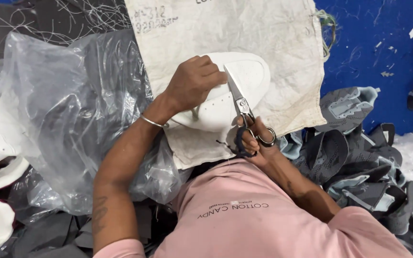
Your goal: The person uses scissors to trim excess material from the edges of white shoe uppers. They repeatedly pick up a shoe part, cut along the edges, and place the trimmed piece aside on a pile.
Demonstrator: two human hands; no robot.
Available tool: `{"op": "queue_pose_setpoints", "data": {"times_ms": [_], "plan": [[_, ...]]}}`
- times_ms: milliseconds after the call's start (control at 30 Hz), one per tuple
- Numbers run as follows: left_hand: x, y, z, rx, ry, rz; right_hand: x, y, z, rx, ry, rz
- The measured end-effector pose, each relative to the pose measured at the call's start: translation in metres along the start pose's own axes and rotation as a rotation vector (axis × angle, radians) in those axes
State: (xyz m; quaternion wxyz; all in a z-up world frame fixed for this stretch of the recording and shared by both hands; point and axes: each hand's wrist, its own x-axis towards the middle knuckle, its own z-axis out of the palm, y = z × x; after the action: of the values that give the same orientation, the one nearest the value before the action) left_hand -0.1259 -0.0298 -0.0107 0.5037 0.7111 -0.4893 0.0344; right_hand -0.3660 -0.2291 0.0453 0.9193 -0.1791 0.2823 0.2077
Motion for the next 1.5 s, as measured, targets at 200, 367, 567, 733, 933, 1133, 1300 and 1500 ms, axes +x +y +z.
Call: {"op": "queue_pose_setpoints", "data": {"times_ms": [200, 367, 567, 733, 933, 1133, 1300, 1500], "plan": [[-0.014, -0.019, 0.004, -0.156, 0.047, -0.267, -0.005, -0.016, 0.048, -0.407, 0.141, -0.152], [0.013, 0.028, -0.041, 0.204, 0.248, -0.228, 0.011, -0.035, 0.06, -0.83, 0.622, -0.163], [-0.005, 0.041, -0.016, 0.095, -0.139, -0.409, 0.005, -0.032, 0.054, -0.793, 0.521, -0.152], [-0.003, 0.012, -0.077, -0.091, 0.03, -0.221, 0.001, -0.034, 0.054, -0.615, 0.329, -0.334], [-0.02, -0.01, -0.064, 0.017, -0.104, -0.189, 0.059, -0.048, 0.105, -0.51, 0.513, -0.505], [-0.017, -0.006, -0.005, 0.265, 0.074, -0.165, 0.079, -0.048, 0.069, -0.676, 0.41, -0.463], [0.002, 0.032, 0.018, 0.105, 0.032, -0.083, 0.076, -0.037, 0.046, -0.723, 0.452, -0.497], [0.003, 0.034, 0.02, -0.414, -0.056, -0.18, 0.077, -0.038, 0.065, -0.693, 0.36, -0.501]]}}
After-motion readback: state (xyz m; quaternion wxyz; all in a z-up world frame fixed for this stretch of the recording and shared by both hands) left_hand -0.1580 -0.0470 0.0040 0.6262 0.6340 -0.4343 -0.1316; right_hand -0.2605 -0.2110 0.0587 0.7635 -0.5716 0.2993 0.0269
